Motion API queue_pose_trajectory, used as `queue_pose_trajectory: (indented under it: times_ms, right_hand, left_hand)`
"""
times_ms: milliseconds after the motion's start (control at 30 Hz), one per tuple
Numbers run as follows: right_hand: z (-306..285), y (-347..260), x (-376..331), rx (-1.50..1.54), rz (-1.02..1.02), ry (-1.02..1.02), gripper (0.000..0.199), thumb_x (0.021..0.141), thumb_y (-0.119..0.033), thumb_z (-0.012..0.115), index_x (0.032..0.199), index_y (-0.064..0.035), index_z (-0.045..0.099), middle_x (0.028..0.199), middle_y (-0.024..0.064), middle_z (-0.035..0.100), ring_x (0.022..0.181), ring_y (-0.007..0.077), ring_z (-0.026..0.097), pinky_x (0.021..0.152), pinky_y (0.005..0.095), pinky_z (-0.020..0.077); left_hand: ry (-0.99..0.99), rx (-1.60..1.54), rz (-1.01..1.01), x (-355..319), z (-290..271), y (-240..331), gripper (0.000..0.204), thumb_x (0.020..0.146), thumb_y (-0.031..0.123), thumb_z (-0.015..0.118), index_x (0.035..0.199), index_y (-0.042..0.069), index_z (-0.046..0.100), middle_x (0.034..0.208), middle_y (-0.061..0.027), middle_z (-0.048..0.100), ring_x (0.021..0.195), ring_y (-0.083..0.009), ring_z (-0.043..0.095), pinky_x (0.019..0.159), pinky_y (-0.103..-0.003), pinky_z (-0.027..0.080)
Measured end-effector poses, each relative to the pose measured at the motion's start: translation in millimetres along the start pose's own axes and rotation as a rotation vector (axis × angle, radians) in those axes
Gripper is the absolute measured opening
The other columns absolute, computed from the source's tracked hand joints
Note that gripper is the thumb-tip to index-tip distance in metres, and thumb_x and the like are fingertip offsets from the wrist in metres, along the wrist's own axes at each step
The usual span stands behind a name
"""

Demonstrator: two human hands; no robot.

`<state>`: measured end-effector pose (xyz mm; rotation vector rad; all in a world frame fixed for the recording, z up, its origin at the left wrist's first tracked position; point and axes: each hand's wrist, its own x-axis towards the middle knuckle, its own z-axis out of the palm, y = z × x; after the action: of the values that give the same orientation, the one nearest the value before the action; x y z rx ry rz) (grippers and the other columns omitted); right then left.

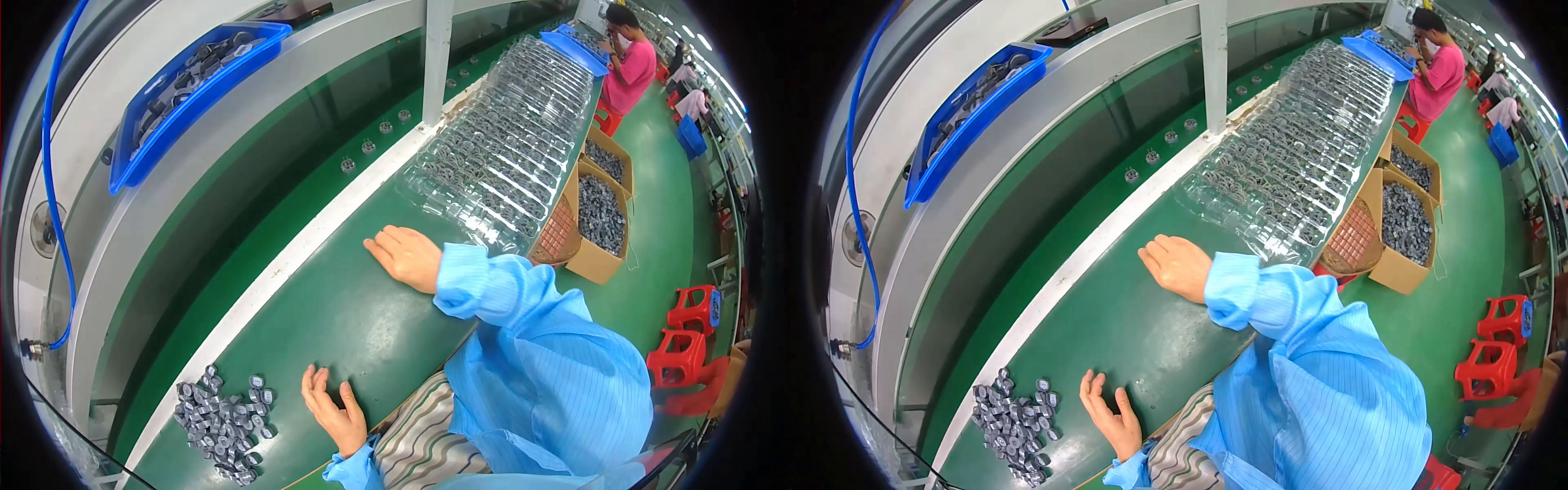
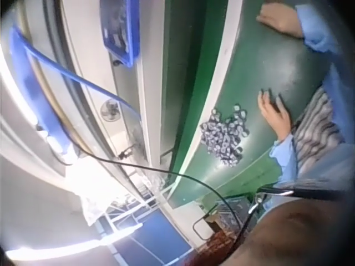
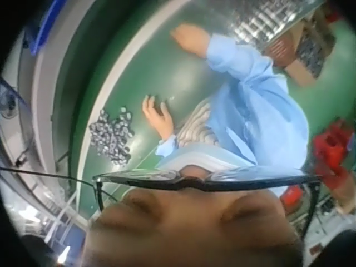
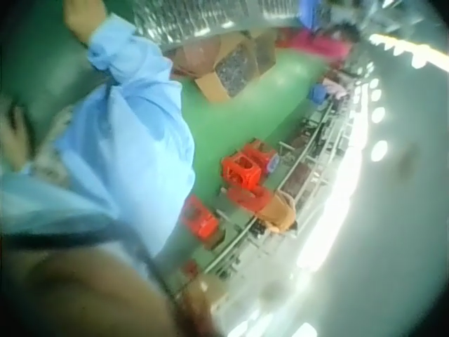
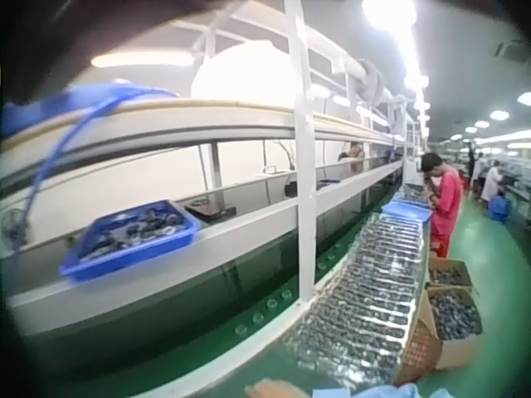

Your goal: The person assembles small metal plates, plastic gears, and small fasteners by hand, placing them into an assembly tray on a production line.

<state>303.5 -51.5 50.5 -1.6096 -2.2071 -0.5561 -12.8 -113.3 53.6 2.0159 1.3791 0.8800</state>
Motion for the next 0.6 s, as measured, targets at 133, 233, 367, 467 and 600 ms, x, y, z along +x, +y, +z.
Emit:
queue_pose_trajectory:
  times_ms: [133, 233, 367, 467, 600]
  right_hand:
    - [19, -6, 7, 0.029, -0.038, 0.029, 0.041, 0.079, -0.012, 0.064, 0.116, 0.0055, 0.067, 0.097, 0.0103, 0.059, 0.094, 0.0245, 0.058, 0.077, 0.0348, 0.0507]
    - [18, -12, 3, 0.099, -0.076, -0.005, 0.036, 0.079, -0.013, 0.064, 0.112, -0.0002, 0.070, 0.095, 0.0087, 0.058, 0.094, 0.0236, 0.058, 0.075, 0.0359, 0.0502]
    - [-13, 7, 3, 0.258, 0.101, 0.124, 0.027, 0.082, -0.014, 0.069, 0.108, -0.0070, 0.072, 0.095, 0.0106, 0.062, 0.090, 0.0274, 0.061, 0.075, 0.0398, 0.0513]
    - [-29, 67, -12, 0.086, 0.409, 0.224, 0.030, 0.082, -0.010, 0.076, 0.111, -0.0064, 0.071, 0.097, 0.0151, 0.065, 0.087, 0.0351, 0.065, 0.077, 0.0446, 0.0548]
    - [-18, 115, -43, -0.047, 0.713, 0.006, 0.027, 0.090, -0.020, 0.072, 0.112, -0.0060, 0.069, 0.101, 0.0149, 0.065, 0.089, 0.0370, 0.067, 0.076, 0.0489, 0.0555]
  left_hand:
    - [-0.003, 0.027, 0.040, -2, 3, -6, 0.035, 0.093, 0.006, 0.067, 0.126, -0.002, 0.059, 0.145, -0.0230, 0.050, 0.124, -0.0395, 0.056, 0.106, -0.049, 0.041]
    - [-0.011, 0.044, 0.042, 0, 3, -7, 0.034, 0.090, 0.005, 0.069, 0.123, -0.002, 0.061, 0.144, -0.0212, 0.052, 0.124, -0.0382, 0.057, 0.104, -0.047, 0.041]
    - [-0.034, 0.104, 0.031, 1, 2, -7, 0.033, 0.087, 0.004, 0.072, 0.119, -0.001, 0.065, 0.144, -0.0190, 0.053, 0.124, -0.0358, 0.057, 0.102, -0.045, 0.040]
    - [-0.059, 0.101, 0.020, 2, -1, -5, 0.032, 0.088, 0.005, 0.071, 0.118, -0.001, 0.065, 0.144, -0.0184, 0.053, 0.126, -0.0358, 0.056, 0.104, -0.045, 0.040]
    - [-0.071, 0.134, 0.026, 2, -2, -6, 0.031, 0.088, 0.006, 0.070, 0.118, 0.000, 0.065, 0.145, -0.0179, 0.053, 0.127, -0.0360, 0.054, 0.107, -0.046, 0.039]
